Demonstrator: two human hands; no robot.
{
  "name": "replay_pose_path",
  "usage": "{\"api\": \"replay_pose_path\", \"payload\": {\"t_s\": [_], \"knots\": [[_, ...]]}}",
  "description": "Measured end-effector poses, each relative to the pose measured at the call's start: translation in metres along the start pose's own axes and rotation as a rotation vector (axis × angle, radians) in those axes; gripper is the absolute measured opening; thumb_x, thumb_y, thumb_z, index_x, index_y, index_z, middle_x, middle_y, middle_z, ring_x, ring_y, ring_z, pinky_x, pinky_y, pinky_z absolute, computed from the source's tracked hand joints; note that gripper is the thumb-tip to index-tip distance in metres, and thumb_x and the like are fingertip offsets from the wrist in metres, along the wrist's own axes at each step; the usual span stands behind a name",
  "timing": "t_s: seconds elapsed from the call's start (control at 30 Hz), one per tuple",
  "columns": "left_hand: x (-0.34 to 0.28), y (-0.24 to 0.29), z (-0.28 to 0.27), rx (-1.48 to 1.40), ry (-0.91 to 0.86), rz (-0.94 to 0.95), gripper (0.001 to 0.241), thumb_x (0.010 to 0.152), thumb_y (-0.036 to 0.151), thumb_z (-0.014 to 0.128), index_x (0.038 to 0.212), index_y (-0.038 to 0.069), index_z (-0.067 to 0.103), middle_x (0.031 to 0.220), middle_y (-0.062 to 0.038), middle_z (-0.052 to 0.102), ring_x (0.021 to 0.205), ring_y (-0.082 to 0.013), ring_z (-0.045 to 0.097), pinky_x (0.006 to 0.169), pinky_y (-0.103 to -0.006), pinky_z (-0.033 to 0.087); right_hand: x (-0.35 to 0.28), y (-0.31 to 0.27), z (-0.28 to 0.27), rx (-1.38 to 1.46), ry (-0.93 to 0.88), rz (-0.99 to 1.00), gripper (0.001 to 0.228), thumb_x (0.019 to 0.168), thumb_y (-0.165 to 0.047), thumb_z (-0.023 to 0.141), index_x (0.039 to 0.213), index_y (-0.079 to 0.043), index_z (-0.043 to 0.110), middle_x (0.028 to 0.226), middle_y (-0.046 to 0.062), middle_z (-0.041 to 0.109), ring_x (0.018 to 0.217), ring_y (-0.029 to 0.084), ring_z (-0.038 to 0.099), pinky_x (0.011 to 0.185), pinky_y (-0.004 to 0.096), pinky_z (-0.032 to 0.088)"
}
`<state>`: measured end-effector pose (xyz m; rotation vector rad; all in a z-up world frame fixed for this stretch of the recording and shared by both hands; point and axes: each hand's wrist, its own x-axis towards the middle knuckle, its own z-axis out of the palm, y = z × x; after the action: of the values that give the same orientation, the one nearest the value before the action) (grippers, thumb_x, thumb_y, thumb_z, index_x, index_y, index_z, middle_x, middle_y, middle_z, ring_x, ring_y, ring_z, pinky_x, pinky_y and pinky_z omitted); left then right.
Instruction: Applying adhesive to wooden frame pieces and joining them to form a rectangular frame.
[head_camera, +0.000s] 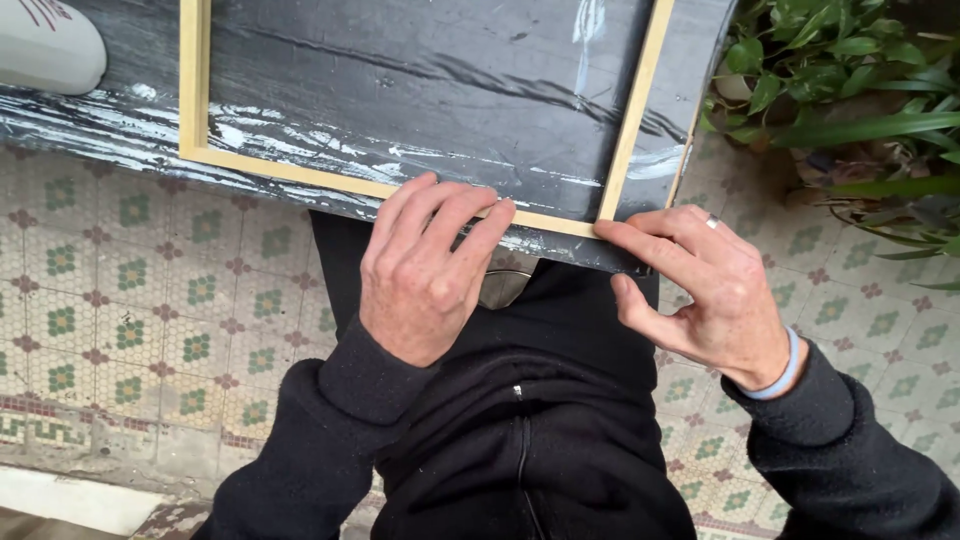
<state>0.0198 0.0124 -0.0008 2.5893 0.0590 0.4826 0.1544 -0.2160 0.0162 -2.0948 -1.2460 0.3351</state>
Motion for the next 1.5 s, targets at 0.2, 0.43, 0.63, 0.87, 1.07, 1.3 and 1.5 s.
{"api": "replay_pose_path", "payload": {"t_s": [0.2,0.43,0.63,0.87,1.07,1.3,1.5], "knots": [[0.001,0.0,-0.001,-0.019,-0.01,-0.005,0.029,0.091,0.001,0.074,0.119,0.005,0.072,0.118,-0.005,0.068,0.114,-0.0255,0.065,0.112,-0.0484,0.05,0.007,-0.004,-0.009,-0.201,-0.035,-0.104,0.041,0.082,-0.007,0.079,0.122,-0.006,0.072,0.106,0.008,0.07,0.085,0.023,0.067,0.074,0.036,0.055],[0.003,-0.001,-0.002,-0.006,-0.01,-0.005,0.03,0.091,0.0,0.073,0.12,0.005,0.073,0.119,-0.005,0.068,0.114,-0.0251,0.065,0.112,-0.0487,0.051,0.013,0.007,-0.019,-0.337,-0.127,-0.284,0.045,0.083,-0.012,0.079,0.127,-0.007,0.07,0.105,0.003,0.071,0.077,0.02,0.067,0.065,0.034,0.053],[0.002,0.0,-0.001,0.005,-0.015,-0.007,0.03,0.091,0.0,0.074,0.12,0.005,0.073,0.119,-0.005,0.068,0.115,-0.0248,0.066,0.113,-0.049,0.051,0.009,0.012,-0.026,-0.403,-0.187,-0.322,0.041,0.082,-0.012,0.081,0.122,-0.006,0.075,0.1,0.004,0.074,0.065,0.017,0.063,0.055,0.033,0.052],[0.005,0.003,0.001,-0.028,-0.001,-0.014,0.031,0.088,-0.001,0.074,0.119,0.003,0.072,0.118,-0.007,0.068,0.115,-0.0271,0.065,0.114,-0.0508,0.049,-0.01,0.023,-0.025,-0.247,-0.082,-0.263,0.025,0.083,-0.011,0.081,0.107,-0.009,0.074,0.101,0.004,0.072,0.086,0.019,0.073,0.072,0.033,0.058],[0.005,0.006,-0.002,-0.047,-0.009,-0.061,0.034,0.086,-0.002,0.074,0.119,0.003,0.072,0.117,-0.007,0.068,0.114,-0.0277,0.066,0.115,-0.0509,0.048,0.013,0.002,-0.018,-0.122,-0.058,-0.173,0.055,0.074,-0.017,0.083,0.126,-0.004,0.068,0.119,0.007,0.071,0.117,0.028,0.065,0.096,0.043,0.051],[0.004,0.006,-0.001,-0.039,0.001,-0.05,0.029,0.09,-0.002,0.073,0.118,0.004,0.072,0.116,-0.007,0.068,0.113,-0.0274,0.066,0.115,-0.0498,0.049,0.021,0.016,-0.024,-0.191,-0.176,-0.317,0.057,0.078,-0.019,0.083,0.13,-0.003,0.065,0.125,0.011,0.066,0.123,0.027,0.059,0.109,0.048,0.044],[0.0,0.003,0.002,-0.02,0.019,-0.043,0.028,0.091,-0.001,0.074,0.119,0.004,0.072,0.117,-0.007,0.068,0.113,-0.0264,0.066,0.115,-0.0503,0.049,0.008,0.029,-0.03,-0.158,-0.139,-0.362,0.048,0.08,-0.019,0.082,0.124,-0.007,0.067,0.123,0.006,0.067,0.124,0.022,0.06,0.119,0.051,0.042]]}}
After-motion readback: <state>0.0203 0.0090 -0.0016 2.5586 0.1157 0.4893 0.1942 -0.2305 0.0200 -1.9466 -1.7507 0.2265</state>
